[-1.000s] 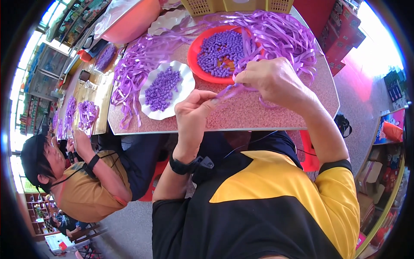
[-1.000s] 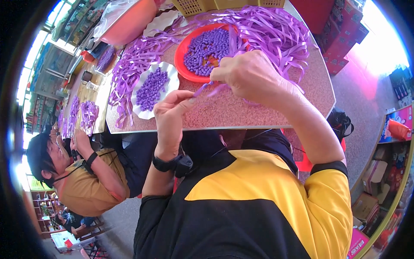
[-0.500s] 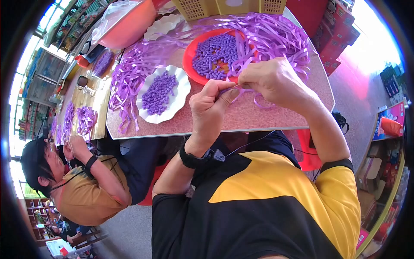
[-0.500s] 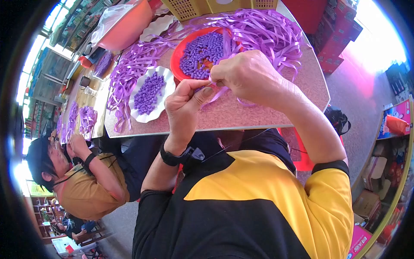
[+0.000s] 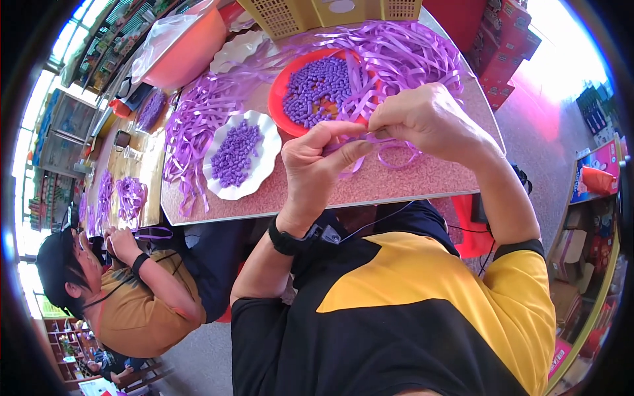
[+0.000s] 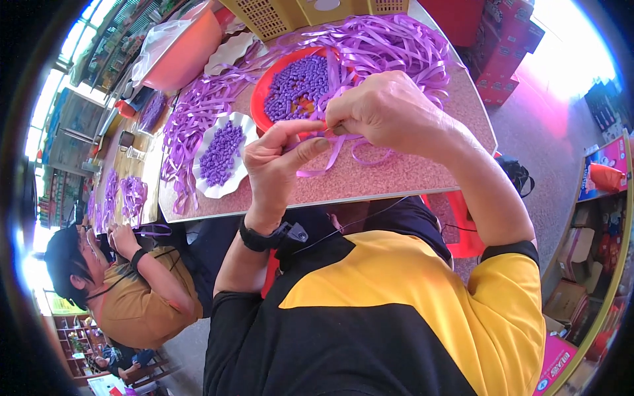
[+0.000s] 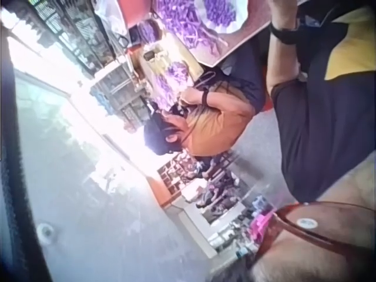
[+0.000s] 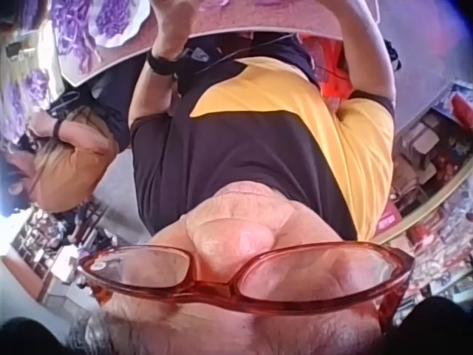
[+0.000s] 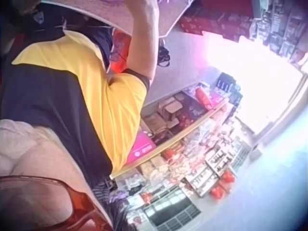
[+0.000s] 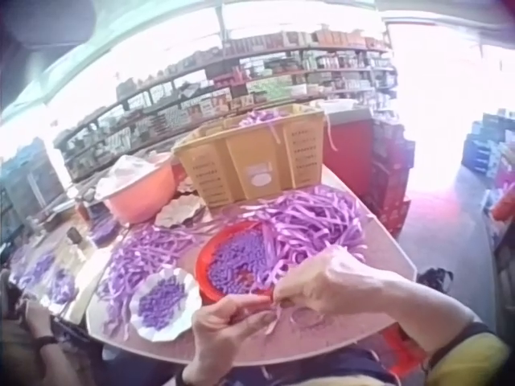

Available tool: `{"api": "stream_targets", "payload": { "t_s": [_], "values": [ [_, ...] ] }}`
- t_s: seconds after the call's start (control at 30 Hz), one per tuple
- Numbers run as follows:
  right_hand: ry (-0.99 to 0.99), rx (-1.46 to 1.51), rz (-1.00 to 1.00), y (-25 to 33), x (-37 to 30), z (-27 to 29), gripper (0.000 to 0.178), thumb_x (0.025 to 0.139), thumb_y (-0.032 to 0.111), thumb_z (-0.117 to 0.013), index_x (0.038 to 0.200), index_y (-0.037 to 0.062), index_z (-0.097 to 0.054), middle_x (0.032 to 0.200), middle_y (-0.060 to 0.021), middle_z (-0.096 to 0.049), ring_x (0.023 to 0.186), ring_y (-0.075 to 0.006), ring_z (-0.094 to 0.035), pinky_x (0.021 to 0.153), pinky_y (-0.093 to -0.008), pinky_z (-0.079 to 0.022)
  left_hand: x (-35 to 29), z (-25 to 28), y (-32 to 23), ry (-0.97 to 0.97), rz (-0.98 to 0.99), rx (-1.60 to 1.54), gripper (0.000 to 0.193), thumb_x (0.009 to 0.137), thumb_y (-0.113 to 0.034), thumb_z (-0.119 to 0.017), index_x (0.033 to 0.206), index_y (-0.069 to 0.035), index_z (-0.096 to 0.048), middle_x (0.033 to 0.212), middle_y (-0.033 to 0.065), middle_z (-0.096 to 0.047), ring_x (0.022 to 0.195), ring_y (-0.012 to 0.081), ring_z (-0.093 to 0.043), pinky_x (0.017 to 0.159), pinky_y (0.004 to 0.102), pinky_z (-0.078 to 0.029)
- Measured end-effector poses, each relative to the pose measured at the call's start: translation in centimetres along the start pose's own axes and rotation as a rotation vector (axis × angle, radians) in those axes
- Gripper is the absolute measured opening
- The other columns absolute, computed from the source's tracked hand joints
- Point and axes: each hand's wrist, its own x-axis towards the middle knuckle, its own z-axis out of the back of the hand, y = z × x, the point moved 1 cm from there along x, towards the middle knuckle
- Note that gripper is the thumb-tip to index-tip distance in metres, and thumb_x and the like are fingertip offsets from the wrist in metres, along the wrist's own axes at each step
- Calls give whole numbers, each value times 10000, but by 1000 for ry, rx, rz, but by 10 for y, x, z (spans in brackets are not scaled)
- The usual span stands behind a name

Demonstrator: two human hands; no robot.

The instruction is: Assembling or packaging purple plastic strips and purple beads at a factory workbench.

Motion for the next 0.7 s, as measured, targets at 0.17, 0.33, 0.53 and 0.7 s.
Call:
{"api": "stream_targets", "payload": {
  "t_s": [0.17, 0.33, 0.53, 0.7],
  "values": [
    [-12, -20, -32, 3, -6, -4, 140, 758, 46, -745, 896, 47, -719, 804, -114, -690, 765, -287, -681, 675, -359, -529, -3, -8, 5, -39, -6, -89, 147, 815, -42, -792, 938, -11, -717, 713, -70, -586, 636, -5, -475, 552, 172, -369],
    [6, -61, -28, 0, -8, -5, 125, 759, 32, -739, 881, 45, -714, 801, -124, -685, 764, -297, -679, 671, -360, -529, -4, -10, 11, -26, 25, -140, 113, 817, -40, -789, 850, -10, -686, 699, -66, -575, 630, 1, -472, 549, 175, -368],
    [34, 36, -86, -4, -13, -2, 155, 758, -18, -715, 905, 32, -722, 836, -134, -702, 763, -291, -692, 668, -349, -534, -4, -6, 11, 19, -69, -69, 129, 822, -41, -784, 854, -8, -663, 699, -50, -573, 628, 9, -477, 556, 179, -379],
    [101, 64, -129, 0, -12, -1, 195, 756, -47, -701, 929, 34, -736, 845, -144, -713, 755, -279, -703, 666, -337, -539, -6, -7, 14, 58, -12, -44, 149, 826, -48, -783, 889, -14, -653, 714, -52, -573, 668, 11, -504, 589, 182, -402]
  ]
}}
